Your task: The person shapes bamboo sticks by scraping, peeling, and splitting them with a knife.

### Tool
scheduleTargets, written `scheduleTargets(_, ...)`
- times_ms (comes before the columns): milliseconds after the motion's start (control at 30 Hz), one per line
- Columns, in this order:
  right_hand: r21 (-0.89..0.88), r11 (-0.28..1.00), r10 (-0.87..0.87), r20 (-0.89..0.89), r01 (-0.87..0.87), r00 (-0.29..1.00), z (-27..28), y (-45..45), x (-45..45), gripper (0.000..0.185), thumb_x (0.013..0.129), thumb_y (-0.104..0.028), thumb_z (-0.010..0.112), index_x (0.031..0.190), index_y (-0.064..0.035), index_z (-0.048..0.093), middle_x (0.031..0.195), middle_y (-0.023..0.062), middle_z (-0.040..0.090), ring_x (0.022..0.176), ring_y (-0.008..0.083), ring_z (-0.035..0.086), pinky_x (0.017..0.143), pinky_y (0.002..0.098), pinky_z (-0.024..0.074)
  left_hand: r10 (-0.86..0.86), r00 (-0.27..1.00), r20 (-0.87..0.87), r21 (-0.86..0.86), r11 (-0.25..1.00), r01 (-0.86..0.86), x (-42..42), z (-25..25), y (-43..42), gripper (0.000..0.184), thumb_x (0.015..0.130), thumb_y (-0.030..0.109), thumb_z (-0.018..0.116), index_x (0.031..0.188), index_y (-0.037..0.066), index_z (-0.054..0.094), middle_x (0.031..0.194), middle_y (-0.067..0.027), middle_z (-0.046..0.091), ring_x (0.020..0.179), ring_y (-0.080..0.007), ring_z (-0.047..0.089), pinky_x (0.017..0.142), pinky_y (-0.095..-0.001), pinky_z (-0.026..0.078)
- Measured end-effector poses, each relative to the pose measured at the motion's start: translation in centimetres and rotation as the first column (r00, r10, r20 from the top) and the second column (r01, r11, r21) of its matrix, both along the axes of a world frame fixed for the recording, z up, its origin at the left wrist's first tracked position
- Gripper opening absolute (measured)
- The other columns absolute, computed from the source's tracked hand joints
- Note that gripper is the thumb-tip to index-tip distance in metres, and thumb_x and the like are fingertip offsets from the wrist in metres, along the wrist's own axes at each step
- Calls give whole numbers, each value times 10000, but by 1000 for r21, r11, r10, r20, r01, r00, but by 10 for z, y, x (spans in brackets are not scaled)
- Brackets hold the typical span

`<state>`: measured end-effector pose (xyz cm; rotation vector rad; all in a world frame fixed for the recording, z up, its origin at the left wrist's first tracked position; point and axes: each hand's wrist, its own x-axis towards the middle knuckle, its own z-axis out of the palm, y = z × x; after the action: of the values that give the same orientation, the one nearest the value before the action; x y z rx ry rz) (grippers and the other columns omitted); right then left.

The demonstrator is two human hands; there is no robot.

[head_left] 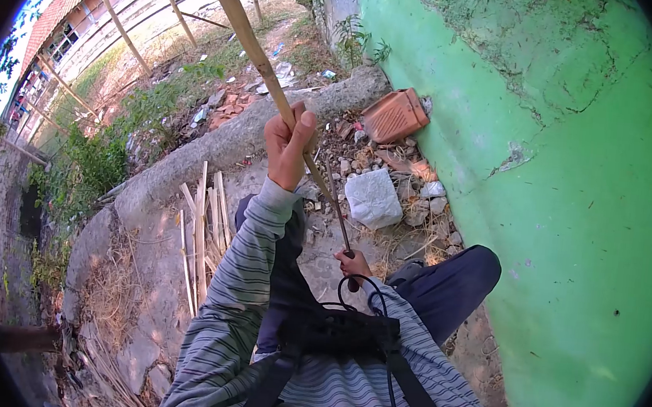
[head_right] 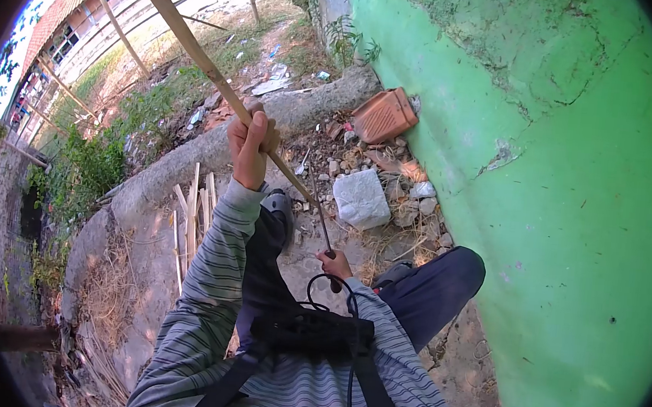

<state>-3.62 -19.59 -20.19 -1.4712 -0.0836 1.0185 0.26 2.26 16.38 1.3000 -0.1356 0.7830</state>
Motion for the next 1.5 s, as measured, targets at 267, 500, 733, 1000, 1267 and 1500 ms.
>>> scheduleTargets(267, -169, 973, -183, -146, 158, 972, -15, -17, 6, 229, 867, -242, 720, 777, -64, 609, 566, 2, 511, 422, 106, 463, 384, 276, 363, -61, 993, -101, -148, 988, 46, -38, 42, -4, 564, 1049, 535, 398, 646, 167, 256, 552, 55, 186, 457, -85, 165, 467, -291, 155)
scheduleTargets(500, 50, 949, -302, -149, 313, 941, 89, -27, 26, 202, 889, -186, 700, 783, -94, 554, 557, -37, 460, 411, 51, 406, 371, 226, 310, -195, 955, 223, -71, 974, 216, -107, 80, -20, 617, 1037, 602, 339, 608, 172, 228, 477, 72, 160, 398, -66, 102, 374, -268, 98)
scheduleTargets(733, 134, 957, -250, -65, 257, 966, 84, -39, -5, 212, 902, -194, 704, 777, -72, 586, 571, -37, 498, 452, 48, 435, 421, 235, 343, -284, 893, 350, -55, 945, 322, -110, 53, -26, 687, 993, 658, 394, 559, 157, 212, 435, 63, 204, 344, -74, 161, 351, -258, 137)
scheduleTargets(1000, 8, 997, -68, 451, 72, 890, 97, -34, -17, 232, 891, -221, 721, 796, -18, 661, 660, -15, 591, 611, 62, 496, 577, 265, 423, -263, 890, 373, -61, 950, 306, -116, 17, -14, 695, 985, 652, 426, 555, 162, 187, 429, 69, 178, 338, -72, 147, 341, -258, 115)
scheduleTargets(1267, -208, 958, -80, 463, 196, 883, 23, -30, -7, 222, 817, -171, 735, 718, -3, 629, 617, 37, 599, 611, 86, 546, 587, 277, 442, -105, 942, 318, -157, 974, 162, -130, 15, -24, 687, 966, 675, 451, 565, 186, 183, 436, 72, 154, 363, -64, 104, 364, -257, 83)
scheduleTargets(1500, -180, 983, 72, 534, 30, 843, 55, -38, -2, 193, 791, -169, 739, 736, 0, 662, 648, 57, 639, 633, 109, 598, 622, 299, 477, -341, 860, 381, 17, 932, 362, -129, 10, -22, 719, 939, 699, 484, 536, 184, 186, 418, 80, 182, 311, -67, 152, 339, -255, 85)
